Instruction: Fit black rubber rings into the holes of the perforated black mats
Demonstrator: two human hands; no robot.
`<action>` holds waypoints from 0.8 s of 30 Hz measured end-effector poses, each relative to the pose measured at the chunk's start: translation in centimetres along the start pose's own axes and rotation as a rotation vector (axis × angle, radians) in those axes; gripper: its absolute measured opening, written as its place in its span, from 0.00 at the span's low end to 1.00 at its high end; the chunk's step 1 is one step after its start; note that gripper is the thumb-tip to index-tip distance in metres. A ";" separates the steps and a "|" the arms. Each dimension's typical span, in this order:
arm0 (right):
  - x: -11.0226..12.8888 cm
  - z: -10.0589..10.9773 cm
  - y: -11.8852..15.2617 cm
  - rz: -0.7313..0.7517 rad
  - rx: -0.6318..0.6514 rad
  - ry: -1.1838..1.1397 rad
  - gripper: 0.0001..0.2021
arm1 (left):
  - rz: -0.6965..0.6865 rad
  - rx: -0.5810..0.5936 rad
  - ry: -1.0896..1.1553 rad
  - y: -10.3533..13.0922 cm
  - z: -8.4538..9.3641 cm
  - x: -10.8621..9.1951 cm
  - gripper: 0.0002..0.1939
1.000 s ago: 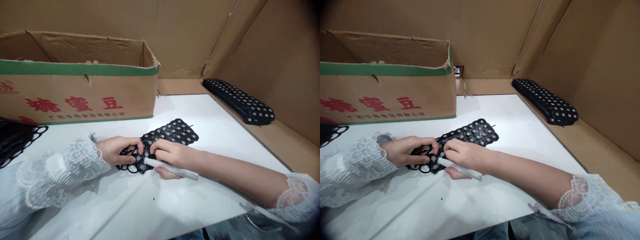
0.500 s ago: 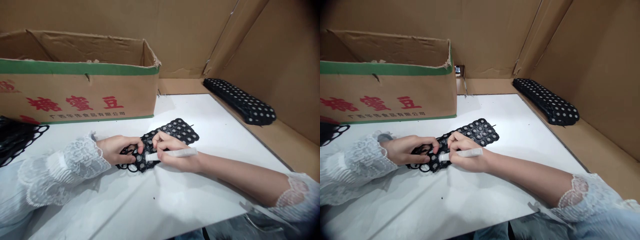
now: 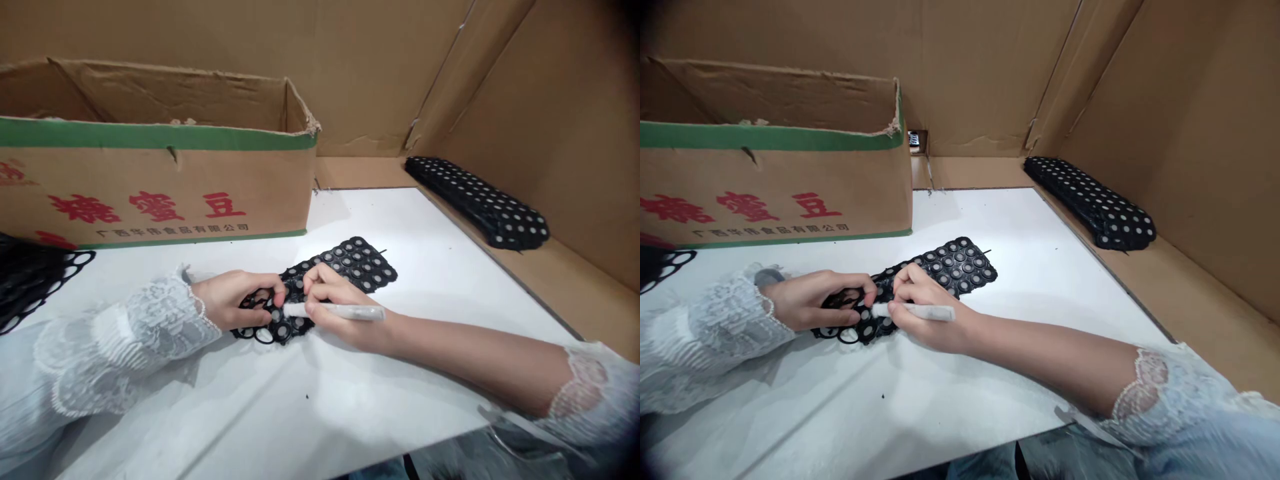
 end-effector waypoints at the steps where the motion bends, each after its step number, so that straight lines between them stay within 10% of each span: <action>1: 0.0 0.1 -0.1 0.005 0.003 0.000 0.10 | -0.002 -0.003 -0.004 0.0 0.0 -0.1 0.07; 24: -0.6 0.5 -0.6 -0.114 0.066 -0.072 0.12 | 0.114 -0.067 -0.208 0.2 0.2 -0.5 0.10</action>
Point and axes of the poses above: each hand's wrist, its own y-axis away from the middle knuckle, its own z-axis out of the back of the hand, x = y × z, the point moved 3 cm from there along -y, towards the middle knuckle, and after that the axes turned 4 degrees about y, right-handed, at the moved point
